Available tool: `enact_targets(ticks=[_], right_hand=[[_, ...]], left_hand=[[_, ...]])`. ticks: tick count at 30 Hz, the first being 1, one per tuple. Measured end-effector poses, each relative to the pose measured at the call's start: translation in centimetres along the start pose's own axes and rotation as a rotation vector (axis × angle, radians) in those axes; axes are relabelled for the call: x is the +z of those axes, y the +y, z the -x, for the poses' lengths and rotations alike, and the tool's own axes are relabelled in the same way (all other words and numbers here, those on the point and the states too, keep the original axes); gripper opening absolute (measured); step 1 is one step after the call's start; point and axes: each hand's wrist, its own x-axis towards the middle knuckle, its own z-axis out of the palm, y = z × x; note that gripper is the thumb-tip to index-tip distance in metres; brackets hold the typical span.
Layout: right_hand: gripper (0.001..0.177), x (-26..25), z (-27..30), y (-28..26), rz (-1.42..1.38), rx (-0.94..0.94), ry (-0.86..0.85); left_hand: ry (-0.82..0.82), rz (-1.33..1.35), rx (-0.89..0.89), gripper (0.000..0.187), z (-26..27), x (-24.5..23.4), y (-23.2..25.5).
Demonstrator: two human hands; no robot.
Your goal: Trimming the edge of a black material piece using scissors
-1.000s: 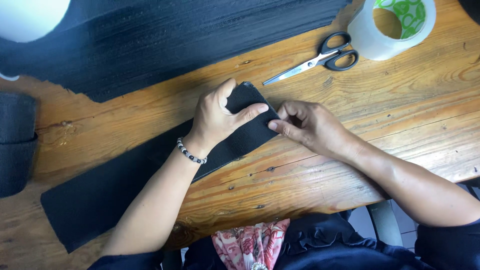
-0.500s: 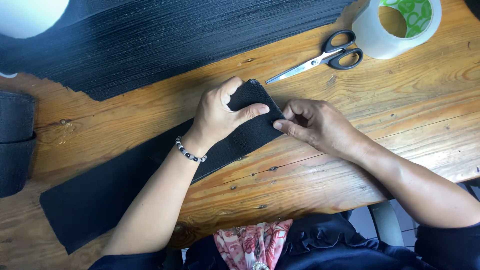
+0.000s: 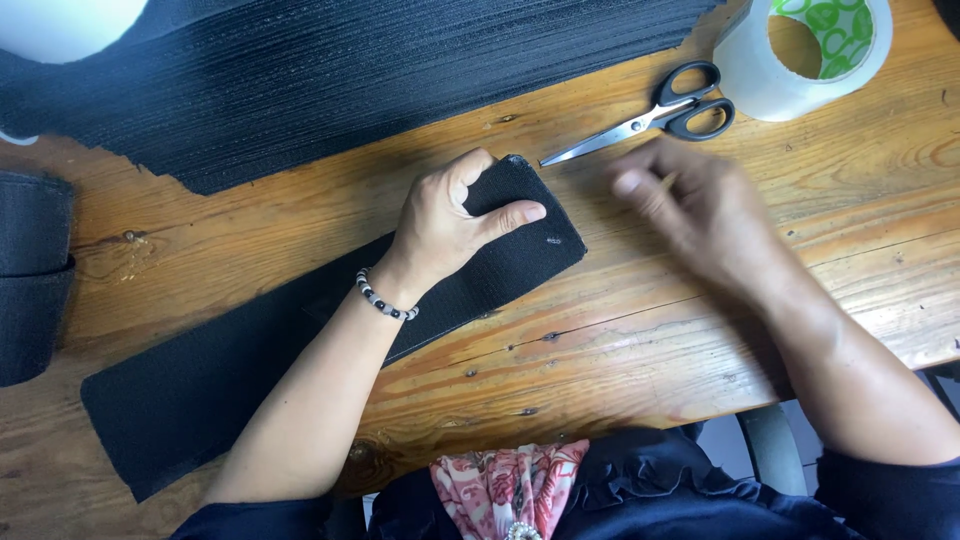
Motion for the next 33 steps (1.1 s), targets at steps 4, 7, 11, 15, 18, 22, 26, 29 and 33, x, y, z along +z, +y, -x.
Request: enact_targets(ticks=[4, 7, 11, 15, 18, 22, 26, 29, 33], right_hand=[[0.011, -2.5, -0.5, 3.2, 0.385, -0.293, 0.216], [0.029, -2.9, -0.8, 4.8, 0.699, -0.441, 0.302], [0.038, -2.3, -0.9, 5.4, 0.873, -0.349, 0.303], [0.041, -2.1, -0.9, 6.0, 0.818, -0.230, 0.283], [0.033, -2.1, -0.9, 5.8, 0.783, -0.269, 0.258], [0.037, -2.5, -1.0, 5.6, 0.740, -0.362, 0.247], [0.035, -2.5, -0.6, 5.8, 0.901, -0.214, 0.229], [0.033, -2.5, -0.3, 6.2, 0.975, -0.127, 0.225], [0.032, -2.1, 0.1, 6.6, 1.075, -0.088, 0.229]], left_hand=[[-0.031, -0.233, 0.017, 0.043, 0.4, -0.2, -0.6], [-0.031, -0.240, 0.010, 0.048, 0.5, -0.3, -0.6], [0.010, -0.242, -0.005, 0.052, 0.5, -0.5, -0.5], [0.034, -0.198, -0.045, 0.051, 0.5, -0.8, -0.3], [0.043, -0.224, -0.051, 0.052, 0.4, -1.2, -0.6], [0.044, -0.053, -0.115, 0.037, 0.0, -1.9, -0.1], [0.070, 0.059, -0.073, 0.032, -0.3, -2.3, -0.3], [0.080, 0.192, -0.064, 0.027, -0.3, -2.3, -0.9], [0.092, 0.298, -0.070, 0.025, -0.4, -2.5, -0.7]])
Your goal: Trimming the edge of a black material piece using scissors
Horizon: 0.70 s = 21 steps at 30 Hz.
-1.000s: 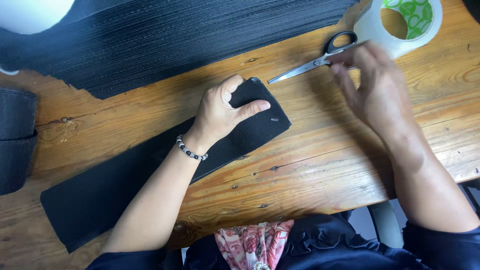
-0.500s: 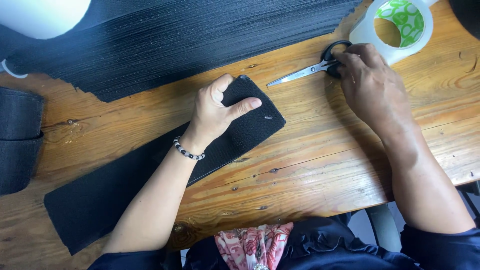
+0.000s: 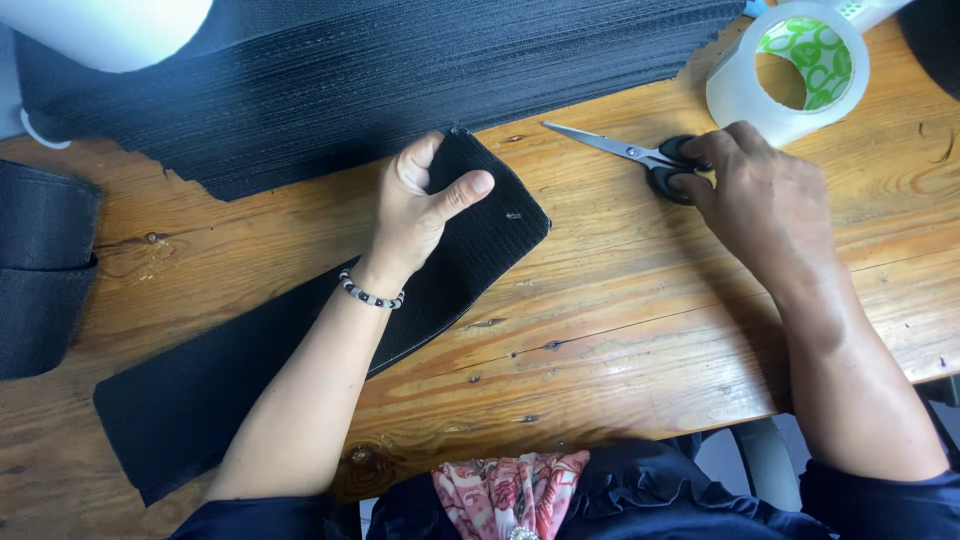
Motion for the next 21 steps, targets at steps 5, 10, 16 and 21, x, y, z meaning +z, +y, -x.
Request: enact_targets(ticks=[5, 10, 16, 21], right_hand=[[0.028, -2.6, -0.6, -1.2, -0.485, 0.027, -0.246], [0.031, -1.4, 0.6, -4.0, -1.515, 0.202, -0.499], [0.026, -1.8, 3.2, -7.4, -1.779, 0.251, -0.565], [0.046, -3.7, 3.0, -9.1, -1.380, 0.087, -0.510]], left_hand=[[0.037, -0.006, -0.010, 0.021, 0.0, -0.4, -0.3], [0.086, 0.003, -0.024, 0.019, 0.0, -0.8, -1.3], [0.153, -0.069, 0.004, 0.029, -0.4, -0.9, -2.2], [0.144, -0.075, 0.014, 0.027, -0.4, -1.1, -0.7]])
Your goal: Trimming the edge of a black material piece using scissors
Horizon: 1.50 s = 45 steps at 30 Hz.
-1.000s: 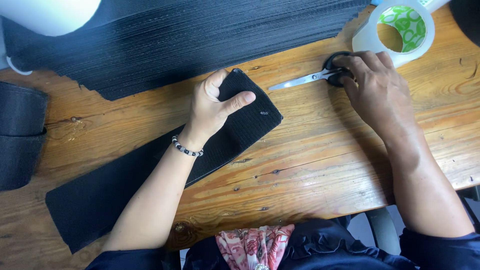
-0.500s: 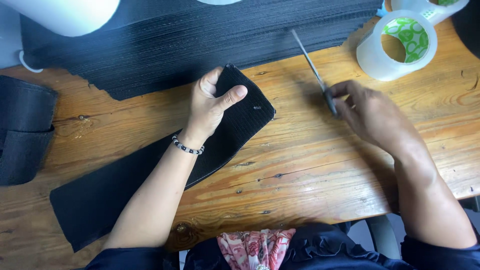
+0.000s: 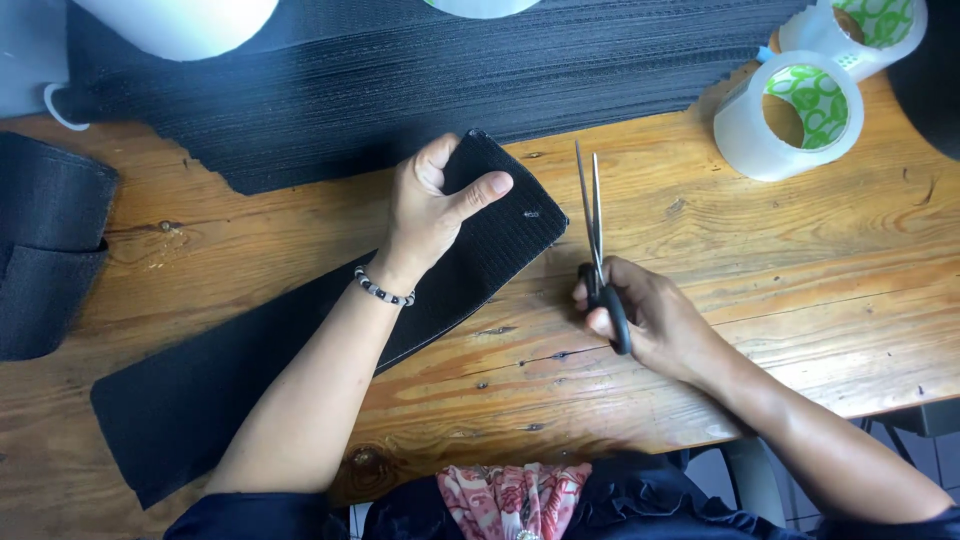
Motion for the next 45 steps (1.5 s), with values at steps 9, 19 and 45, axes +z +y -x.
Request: enact_targets(ticks=[9, 19, 45], right_hand=[[0.050, 1.1, -2.8, -1.5, 0.120, -0.137, -0.019], [0.052, 1.5, -2.6, -0.6, 0.132, -0.103, 0.015], [0.052, 3.1, -2.4, 0.1, 0.035, -0.107, 0.094]], left_hand=[[0.081, -0.011, 0.067, 0.033, -0.2, -1.2, 0.3], [0.120, -0.126, 0.108, 0.039, -0.4, -1.8, 0.6], [0.131, -0.088, 0.108, 0.033, -0.2, -1.6, 0.1]])
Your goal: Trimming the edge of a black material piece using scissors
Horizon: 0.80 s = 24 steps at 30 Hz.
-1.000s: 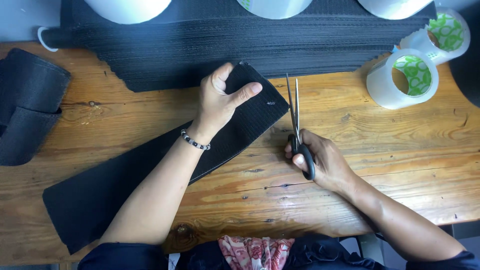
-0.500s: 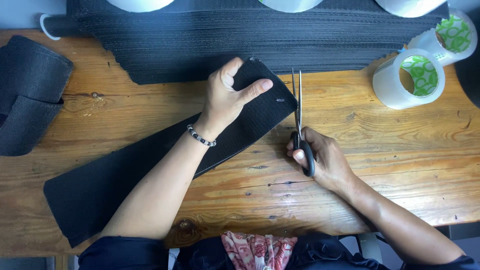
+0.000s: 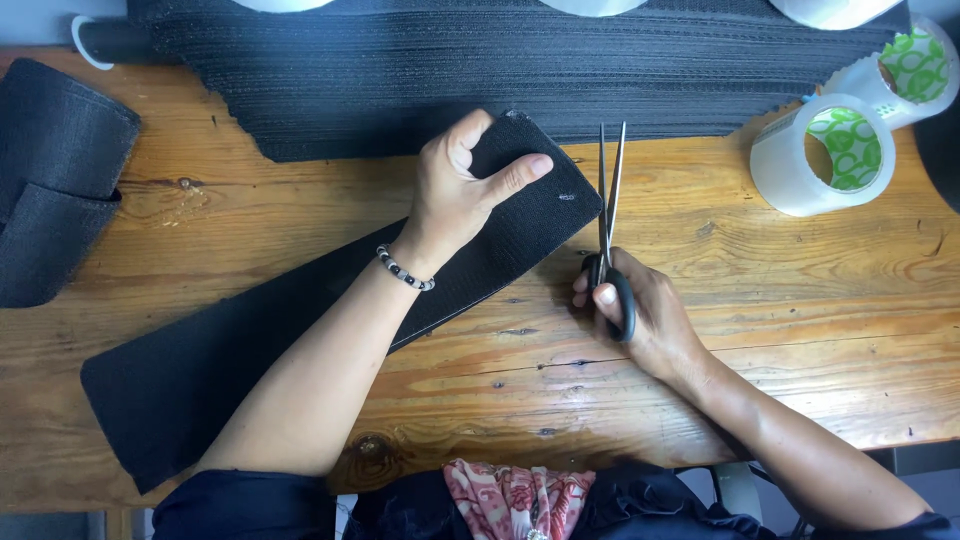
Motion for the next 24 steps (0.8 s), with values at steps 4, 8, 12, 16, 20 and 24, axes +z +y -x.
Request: enact_targets(ticks=[4, 8, 12, 16, 20, 24], right_hand=[[0.053, 0.4, 0.0, -0.4, -0.010, 0.000, -0.001], [0.053, 0.4, 0.1, -0.1, 0.008, -0.012, -0.011], [0.053, 0.6, 0.3, -0.2, 0.020, -0.012, -0.021], [0.054, 0.6, 0.4, -0.4, 0.020, -0.012, -0.007], [0.056, 0.5, 0.2, -0.1, 0.033, -0.029, 0.001], [0.057, 0.4, 0.1, 0.2, 0.047, -0.032, -0.007]], left_hand=[[0.016, 0.014, 0.012, 0.032, -0.2, 0.2, 1.9], [0.014, 0.020, 0.032, 0.033, -0.3, 0.0, 1.9], [0.032, -0.003, 0.040, 0.038, -0.1, 0.2, 1.3], [0.021, -0.040, 0.063, 0.038, -0.5, 0.0, 2.5], [0.036, -0.012, 0.053, 0.036, -0.3, 0.2, 2.1], [0.045, -0.012, 0.085, 0.038, -0.4, 0.2, 2.8]])
